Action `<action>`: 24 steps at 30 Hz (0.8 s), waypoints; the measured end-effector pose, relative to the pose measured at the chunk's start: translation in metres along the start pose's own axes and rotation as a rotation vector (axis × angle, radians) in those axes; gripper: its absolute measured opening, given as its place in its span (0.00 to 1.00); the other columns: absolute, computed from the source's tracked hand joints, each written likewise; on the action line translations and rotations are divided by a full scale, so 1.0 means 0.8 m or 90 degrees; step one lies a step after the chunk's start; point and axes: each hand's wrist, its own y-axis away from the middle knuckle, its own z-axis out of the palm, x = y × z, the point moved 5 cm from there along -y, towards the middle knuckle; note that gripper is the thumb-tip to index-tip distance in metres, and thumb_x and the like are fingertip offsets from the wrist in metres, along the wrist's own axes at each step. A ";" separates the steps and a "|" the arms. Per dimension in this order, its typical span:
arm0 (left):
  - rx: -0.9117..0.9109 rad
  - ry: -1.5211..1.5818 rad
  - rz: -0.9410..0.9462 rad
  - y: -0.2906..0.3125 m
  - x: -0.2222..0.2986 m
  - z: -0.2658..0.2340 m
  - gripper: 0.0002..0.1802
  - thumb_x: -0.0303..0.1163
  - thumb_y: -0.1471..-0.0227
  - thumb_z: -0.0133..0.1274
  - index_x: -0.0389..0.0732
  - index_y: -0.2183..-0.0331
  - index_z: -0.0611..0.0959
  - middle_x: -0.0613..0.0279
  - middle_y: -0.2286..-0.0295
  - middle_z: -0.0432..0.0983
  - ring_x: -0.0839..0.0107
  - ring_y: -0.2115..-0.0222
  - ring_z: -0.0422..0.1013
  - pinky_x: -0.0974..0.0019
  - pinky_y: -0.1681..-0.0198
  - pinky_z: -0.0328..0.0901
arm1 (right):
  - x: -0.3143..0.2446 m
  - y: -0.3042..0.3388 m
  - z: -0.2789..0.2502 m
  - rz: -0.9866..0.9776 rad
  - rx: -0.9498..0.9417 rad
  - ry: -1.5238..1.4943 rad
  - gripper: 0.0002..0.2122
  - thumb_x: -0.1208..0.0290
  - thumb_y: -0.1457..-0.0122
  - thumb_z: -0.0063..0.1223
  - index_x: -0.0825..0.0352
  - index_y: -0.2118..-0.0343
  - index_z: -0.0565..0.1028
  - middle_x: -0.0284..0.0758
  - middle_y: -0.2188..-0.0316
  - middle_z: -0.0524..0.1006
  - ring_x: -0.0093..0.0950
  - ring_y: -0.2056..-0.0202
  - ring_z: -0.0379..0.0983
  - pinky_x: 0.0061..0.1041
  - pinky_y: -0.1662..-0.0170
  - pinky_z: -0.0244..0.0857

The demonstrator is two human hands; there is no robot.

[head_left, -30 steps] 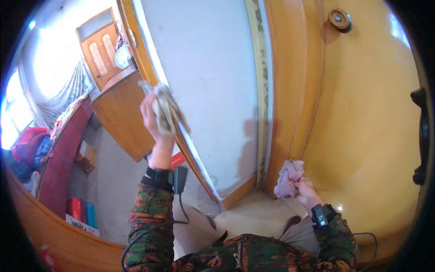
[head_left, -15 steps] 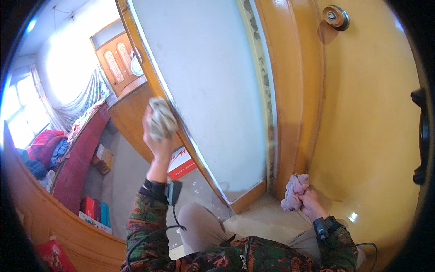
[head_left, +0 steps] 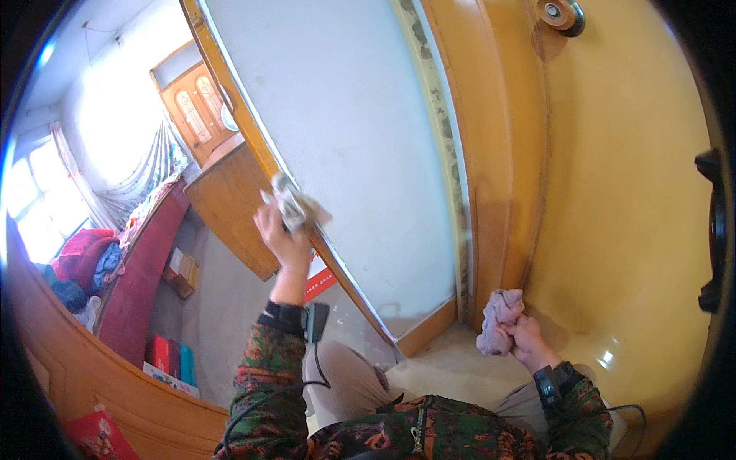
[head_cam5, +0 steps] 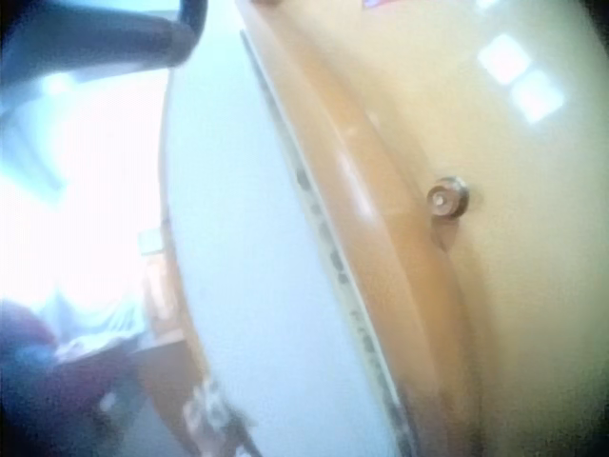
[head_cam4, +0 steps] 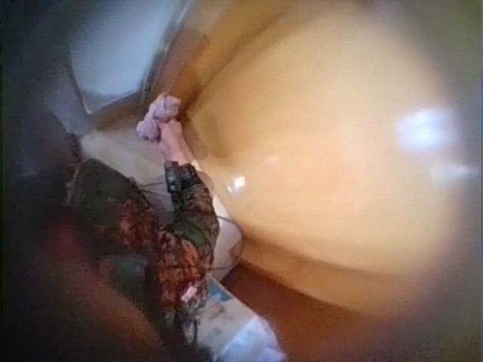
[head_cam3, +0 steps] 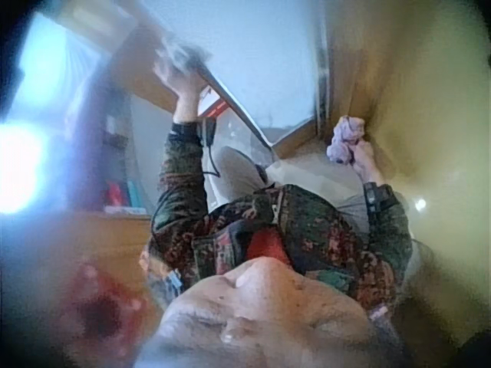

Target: The person wipes the white door frame and adjacent wall with two cloths, alternating hands and covering the vertical edges and corners. The person remains seated on the floor during the task.

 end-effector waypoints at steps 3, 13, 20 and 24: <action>-0.118 0.014 -0.053 0.078 0.009 -0.011 0.17 0.21 0.60 0.54 0.35 0.62 0.82 0.51 0.68 0.73 0.52 0.63 0.67 0.55 0.59 0.63 | -0.001 0.002 0.005 0.003 -0.008 0.010 0.15 0.89 0.46 0.51 0.72 0.55 0.74 0.34 0.59 0.77 0.28 0.59 0.76 0.29 0.55 0.74; -0.054 -0.035 0.056 -0.053 0.010 -0.057 0.24 0.22 0.61 0.55 0.36 0.56 0.81 0.50 0.62 0.76 0.52 0.57 0.70 0.54 0.52 0.64 | 0.004 -0.006 -0.005 0.005 0.018 0.055 0.15 0.88 0.45 0.51 0.71 0.54 0.74 0.34 0.59 0.78 0.28 0.59 0.76 0.29 0.54 0.73; 0.006 0.217 -0.177 -0.104 -0.006 0.005 0.17 0.20 0.55 0.51 0.34 0.59 0.79 0.55 0.64 0.76 0.62 0.60 0.72 0.64 0.54 0.65 | -0.007 0.006 0.003 0.008 -0.028 -0.032 0.17 0.85 0.43 0.51 0.69 0.49 0.72 0.32 0.56 0.76 0.28 0.55 0.75 0.31 0.51 0.71; -0.030 0.185 -0.178 0.034 0.004 0.008 0.09 0.28 0.47 0.54 0.34 0.63 0.79 0.57 0.66 0.74 0.65 0.63 0.71 0.63 0.57 0.65 | -0.016 0.016 0.009 0.021 -0.035 -0.027 0.17 0.86 0.43 0.50 0.71 0.49 0.72 0.35 0.55 0.77 0.29 0.55 0.75 0.31 0.51 0.72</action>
